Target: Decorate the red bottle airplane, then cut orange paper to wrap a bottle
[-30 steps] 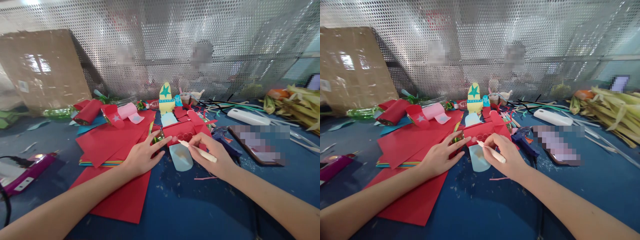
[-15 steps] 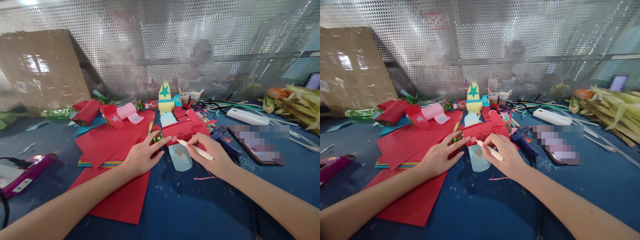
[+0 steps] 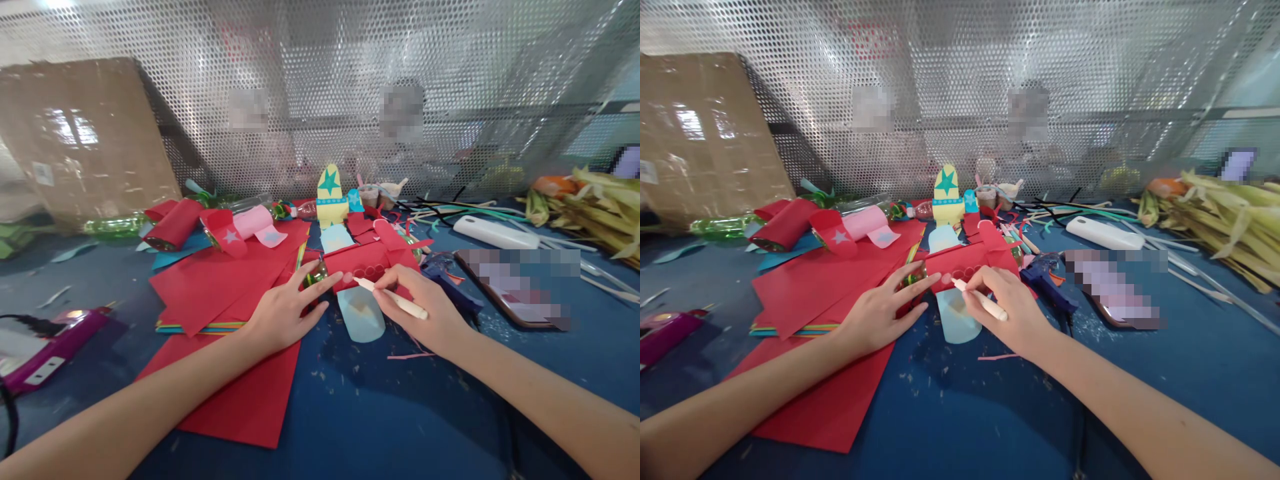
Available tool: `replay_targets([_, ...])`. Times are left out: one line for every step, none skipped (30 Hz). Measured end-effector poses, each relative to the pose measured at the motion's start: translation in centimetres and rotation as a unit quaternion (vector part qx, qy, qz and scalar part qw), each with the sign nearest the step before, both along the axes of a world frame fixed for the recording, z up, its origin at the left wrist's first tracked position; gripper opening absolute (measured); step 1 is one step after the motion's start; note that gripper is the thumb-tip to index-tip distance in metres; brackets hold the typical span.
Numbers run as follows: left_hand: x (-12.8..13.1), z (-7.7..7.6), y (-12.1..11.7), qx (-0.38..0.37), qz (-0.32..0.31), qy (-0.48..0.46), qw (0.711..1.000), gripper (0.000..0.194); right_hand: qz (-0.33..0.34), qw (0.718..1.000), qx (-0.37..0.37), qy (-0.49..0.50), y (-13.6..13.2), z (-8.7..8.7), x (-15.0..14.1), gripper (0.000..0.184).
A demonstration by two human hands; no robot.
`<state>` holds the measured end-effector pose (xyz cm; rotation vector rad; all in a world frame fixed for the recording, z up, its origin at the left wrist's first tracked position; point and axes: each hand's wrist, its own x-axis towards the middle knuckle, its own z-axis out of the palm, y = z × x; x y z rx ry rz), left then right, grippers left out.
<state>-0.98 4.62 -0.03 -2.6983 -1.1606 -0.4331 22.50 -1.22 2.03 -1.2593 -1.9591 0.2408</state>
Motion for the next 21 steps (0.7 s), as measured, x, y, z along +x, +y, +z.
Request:
replay_targets([0.01, 0.02, -0.01, -0.001, 0.0, -0.001, 1.0, 0.047, -0.002, 1.0, 0.001, 0.0, 0.0, 0.02, 0.0, 0.009])
replay_targets([0.01, 0.04, -0.02, -0.002, -0.001, -0.003, 1.0, 0.047, -0.002, 1.0, 0.0, -0.001, -0.01, 0.03, 0.0, 0.009])
replay_targets([0.01, 0.07, -0.03, -0.003, -0.002, -0.004, 1.0, 0.047, -0.001, 1.0, -0.003, -0.002, -0.02, 0.04, 0.0, 0.009])
replay_targets([0.01, 0.09, -0.03, -0.004, -0.004, -0.003, 1.0, 0.047, 0.001, 1.0, -0.006, -0.003, -0.03, 0.04, 0.0, 0.009])
replay_targets([0.01, 0.11, -0.03, -0.004, -0.006, -0.003, 1.0, 0.046, 0.002, 1.0, -0.007, -0.001, -0.05, 0.03, 0.0, 0.008])
replay_targets([0.01, 0.13, -0.03, -0.004, -0.007, -0.002, 1.0, 0.046, 0.002, 1.0, -0.007, 0.001, -0.06, 0.02, -0.01, 0.008])
replay_targets([0.01, 0.14, -0.03, -0.003, -0.007, -0.002, 1.0, 0.047, 0.001, 1.0, -0.006, 0.003, -0.06, 0.01, -0.02, 0.007])
replay_targets([0.02, 0.15, -0.04, -0.002, -0.007, -0.002, 1.0, 0.047, 0.0, 1.0, -0.005, 0.004, -0.07, 0.0, -0.02, 0.007])
replay_targets([0.03, 0.15, -0.05, -0.002, -0.006, -0.001, 1.0, 0.047, 0.0, 1.0, -0.005, 0.004, -0.07, -0.01, -0.01, 0.007])
replay_targets([0.03, 0.15, -0.05, -0.002, -0.005, -0.001, 1.0, 0.047, 0.0, 1.0, -0.003, 0.003, -0.06, -0.02, 0.01, 0.007])
replay_targets([0.04, 0.15, -0.05, -0.002, -0.005, -0.001, 1.0, 0.047, 0.002, 1.0, -0.002, 0.001, -0.05, -0.03, 0.03, 0.007])
replay_targets([0.03, 0.14, -0.05, -0.003, -0.005, -0.001, 1.0, 0.047, 0.003, 1.0, -0.001, 0.0, -0.04, -0.05, 0.06, 0.007])
replay_targets([0.03, 0.14, -0.04, -0.003, -0.004, -0.002, 1.0, 0.047, 0.004, 1.0, 0.0, -0.001, -0.02, -0.07, 0.08, 0.007])
replay_targets([0.02, 0.13, -0.03, -0.004, -0.005, -0.003, 1.0, 0.047, 0.003, 1.0, 0.002, -0.001, -0.01, -0.1, 0.1, 0.007])
replay_targets([0.0, 0.11, -0.02, -0.004, -0.007, -0.003, 1.0, 0.047, 0.004, 1.0, 0.003, -0.002, 0.01, -0.12, 0.11, 0.007])
replay_targets([-0.02, 0.09, 0.0, -0.005, -0.008, -0.004, 1.0, 0.046, 0.004, 1.0, 0.005, -0.002, 0.02, -0.13, 0.11, 0.007])
replay_targets([-0.04, 0.06, 0.02, -0.005, -0.009, -0.003, 1.0, 0.046, 0.004, 1.0, 0.006, -0.002, 0.02, -0.14, 0.09, 0.007])
replay_targets([-0.07, 0.04, 0.04, -0.005, -0.01, -0.003, 1.0, 0.046, 0.004, 1.0, 0.006, -0.002, 0.03, -0.14, 0.07, 0.007])
replay_targets([-0.08, 0.01, 0.06, -0.004, -0.01, -0.003, 1.0, 0.046, 0.005, 1.0, 0.005, -0.002, 0.02, -0.12, 0.04, 0.007])
replay_targets([-0.1, -0.01, 0.07, -0.003, -0.009, -0.002, 1.0, 0.046, 0.005, 1.0, 0.003, -0.004, 0.02, -0.1, 0.02, 0.007])
replay_targets([-0.1, -0.02, 0.07, -0.003, -0.009, -0.002, 1.0, 0.046, 0.006, 1.0, 0.0, -0.005, 0.01, -0.07, 0.0, 0.007])
